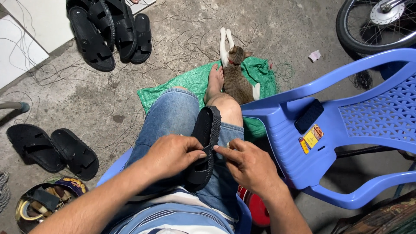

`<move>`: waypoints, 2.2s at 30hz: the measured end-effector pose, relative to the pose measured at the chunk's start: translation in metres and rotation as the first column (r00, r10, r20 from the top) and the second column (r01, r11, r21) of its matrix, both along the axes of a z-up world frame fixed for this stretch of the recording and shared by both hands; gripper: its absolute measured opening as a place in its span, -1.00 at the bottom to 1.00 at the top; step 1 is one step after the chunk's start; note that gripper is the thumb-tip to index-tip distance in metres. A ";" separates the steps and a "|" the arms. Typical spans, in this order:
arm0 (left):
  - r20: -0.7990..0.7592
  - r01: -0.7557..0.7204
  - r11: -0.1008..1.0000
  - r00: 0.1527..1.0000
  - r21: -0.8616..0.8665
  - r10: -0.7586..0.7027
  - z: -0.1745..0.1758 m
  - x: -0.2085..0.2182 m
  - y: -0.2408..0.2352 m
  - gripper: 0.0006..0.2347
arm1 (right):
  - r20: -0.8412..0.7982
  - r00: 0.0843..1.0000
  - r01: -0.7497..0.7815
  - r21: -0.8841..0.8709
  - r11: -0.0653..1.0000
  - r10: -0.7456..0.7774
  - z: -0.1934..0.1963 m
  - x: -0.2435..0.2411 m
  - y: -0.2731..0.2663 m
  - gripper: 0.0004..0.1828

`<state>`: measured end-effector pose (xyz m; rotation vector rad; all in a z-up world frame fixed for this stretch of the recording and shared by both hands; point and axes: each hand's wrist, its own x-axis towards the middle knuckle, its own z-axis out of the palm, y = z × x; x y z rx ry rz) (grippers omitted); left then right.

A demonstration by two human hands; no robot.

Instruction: The person sits on a blue plastic chair and sews a black sandal using a needle and thread. They hold the sandal on their lap, repeatedly pushing the needle through the sole and pulling the thread to stitch it. A cat lies on a green mat nearby, and the person briefly touches the cat's back.

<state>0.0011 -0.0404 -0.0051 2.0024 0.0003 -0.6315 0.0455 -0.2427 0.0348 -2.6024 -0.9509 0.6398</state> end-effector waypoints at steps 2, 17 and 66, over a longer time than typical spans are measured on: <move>0.099 -0.088 0.959 0.993 0.271 0.063 -0.012 -0.015 -0.018 -0.78 | 0.117 0.993 -0.012 -0.179 0.984 0.033 0.002 -0.009 0.005 -0.53; 0.604 -0.345 0.933 0.724 -0.101 0.333 -0.044 -0.043 -0.053 -0.89 | 0.326 0.920 -0.299 0.221 0.928 0.218 -0.034 0.006 -0.015 -0.61; 0.146 0.165 0.980 0.973 0.115 -0.180 0.018 0.014 -0.001 -0.71 | 0.028 0.999 0.030 -0.172 0.985 -0.025 0.021 0.003 -0.047 -0.47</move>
